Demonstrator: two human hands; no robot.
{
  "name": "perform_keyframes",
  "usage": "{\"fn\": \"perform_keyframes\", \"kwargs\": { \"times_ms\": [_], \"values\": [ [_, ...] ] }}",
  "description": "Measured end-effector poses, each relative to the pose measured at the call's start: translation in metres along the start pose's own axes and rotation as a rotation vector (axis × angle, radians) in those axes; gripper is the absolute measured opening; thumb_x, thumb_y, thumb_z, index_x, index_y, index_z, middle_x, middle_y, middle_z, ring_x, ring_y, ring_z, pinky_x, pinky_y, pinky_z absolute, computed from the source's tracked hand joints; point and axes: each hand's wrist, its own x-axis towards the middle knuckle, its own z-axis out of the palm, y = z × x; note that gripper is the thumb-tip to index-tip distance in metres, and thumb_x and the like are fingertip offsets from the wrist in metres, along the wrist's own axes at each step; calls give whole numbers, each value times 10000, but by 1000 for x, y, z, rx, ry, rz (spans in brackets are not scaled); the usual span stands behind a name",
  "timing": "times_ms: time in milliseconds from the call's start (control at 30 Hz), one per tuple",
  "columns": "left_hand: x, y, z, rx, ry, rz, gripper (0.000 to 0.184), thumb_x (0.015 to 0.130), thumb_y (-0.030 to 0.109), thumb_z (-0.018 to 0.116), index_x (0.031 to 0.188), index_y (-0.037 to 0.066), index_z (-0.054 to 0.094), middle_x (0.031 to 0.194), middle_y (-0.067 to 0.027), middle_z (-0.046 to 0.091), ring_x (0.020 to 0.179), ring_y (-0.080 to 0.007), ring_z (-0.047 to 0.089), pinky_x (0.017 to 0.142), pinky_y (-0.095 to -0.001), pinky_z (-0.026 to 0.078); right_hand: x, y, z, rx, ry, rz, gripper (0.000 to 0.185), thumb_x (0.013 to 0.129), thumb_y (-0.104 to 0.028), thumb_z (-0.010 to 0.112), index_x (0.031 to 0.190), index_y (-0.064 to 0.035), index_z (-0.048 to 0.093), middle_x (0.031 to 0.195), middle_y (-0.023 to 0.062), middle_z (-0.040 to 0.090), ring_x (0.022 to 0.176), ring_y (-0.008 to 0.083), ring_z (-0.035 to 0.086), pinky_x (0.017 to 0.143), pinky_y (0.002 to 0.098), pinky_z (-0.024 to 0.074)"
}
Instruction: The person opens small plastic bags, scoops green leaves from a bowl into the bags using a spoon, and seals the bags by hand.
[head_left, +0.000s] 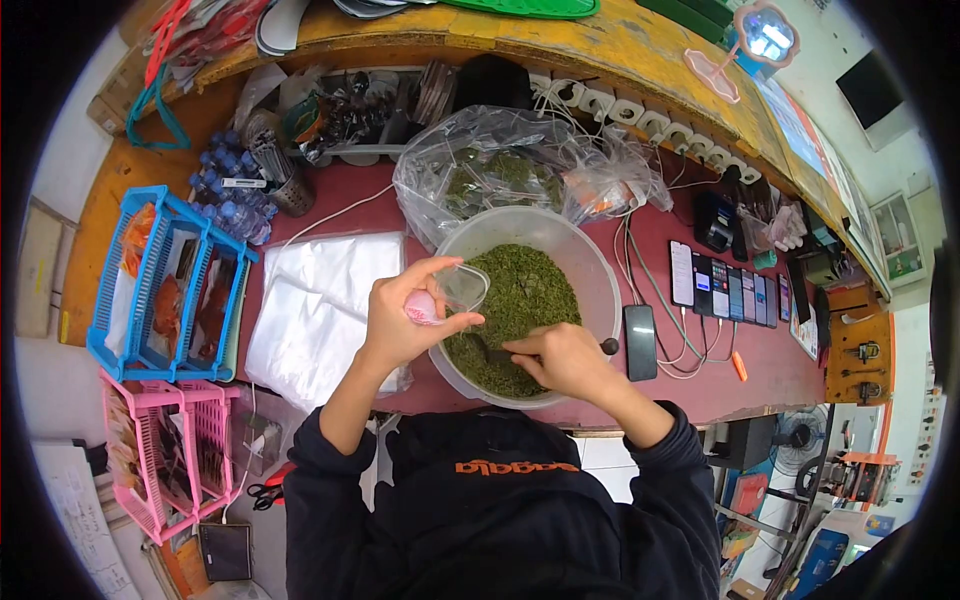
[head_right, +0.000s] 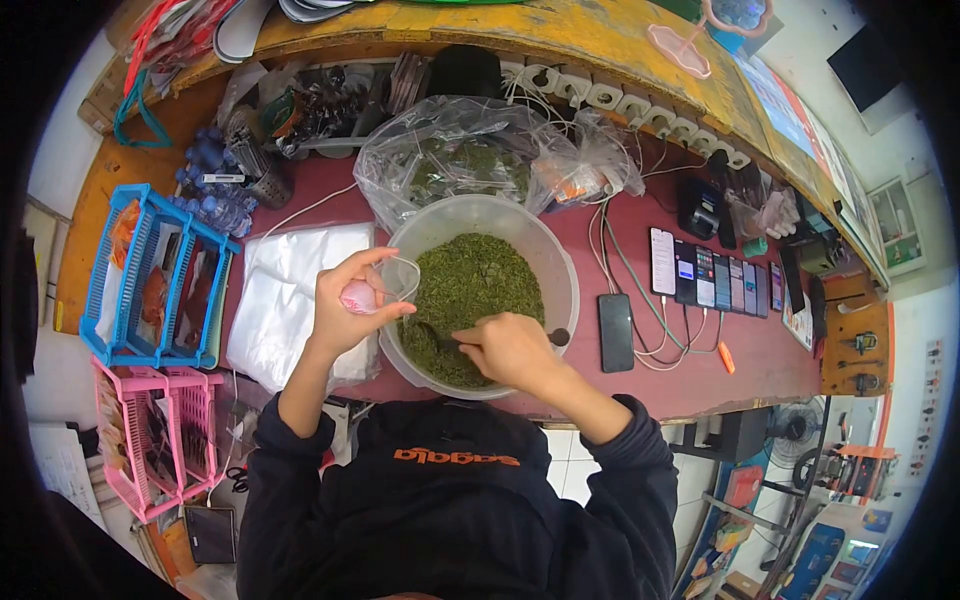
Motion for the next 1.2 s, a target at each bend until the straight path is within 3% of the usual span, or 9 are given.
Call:
{"fn": "perform_keyframes", "kwargs": {
  "times_ms": [100,267,433,567,867,967,1067,1133,1200],
  "values": [
    [0,6,-1,-61,-20,-90,591,615,109,892,1140,35,630,595,27,578,562,-41,548,613,-195,437,-10,17,-11,391,43,81,190,797,-173,716,970,-106,755,812,143,702,719,331,667,655,394,516],
    [1,4,4,17,-64,-151,584,627,169,892,1138,58,634,604,21,591,556,-65,563,606,-221,455,-28,18,-47,466,71,263,193,800,-147,717,982,-91,748,815,136,704,666,301,660,614,345,501],
    [-1,6,27,272,-179,-111,643,599,386,892,1111,80,654,626,1,616,572,-173,634,573,-291,497,-33,-1,-63,94,471,227,169,796,-103,712,961,-105,746,770,59,662,543,237,587,528,327,459],
    [4,15,41,245,-190,-108,632,602,386,888,1103,80,653,625,8,613,573,-165,633,572,-299,496,-31,-10,-55,-323,705,29,206,758,-67,720,946,-149,741,821,-6,621,578,182,559,558,318,434],
    [-7,14,48,426,38,-79,670,596,371,884,1151,94,630,613,-1,603,531,-182,618,509,-302,482,-50,-8,-82,-206,493,173,221,726,-157,763,939,-123,716,879,16,621,777,200,608,676,353,428],
    [-14,25,63,476,49,-10,734,651,431,830,1259,112,573,641,-20,630,572,-218,647,499,-324,483,-8,-10,-44,131,505,6,201,746,-180,758,933,-121,710,934,30,622,865,240,622,767,378,445],
    [-14,30,53,503,-18,63,819,662,381,830,1363,116,499,646,-8,624,552,-216,633,491,-312,471,7,6,-20,99,511,-78,156,773,-110,728,926,-104,695,977,46,629,862,252,632,773,356,476],
    [-4,27,29,493,-62,7,738,658,297,857,1309,93,575,652,-19,621,578,-180,635,536,-300,496,4,7,-27,196,473,-118,151,764,-86,730,910,-94,691,972,49,631,850,254,637,748,341,493],
    [7,11,19,147,-211,68,454,727,217,818,1129,51,687,767,-73,662,713,-191,665,644,-291,518,0,5,-31,282,439,-143,148,755,-63,732,894,-84,686,967,51,632,838,257,641,724,327,510]
  ]
}}
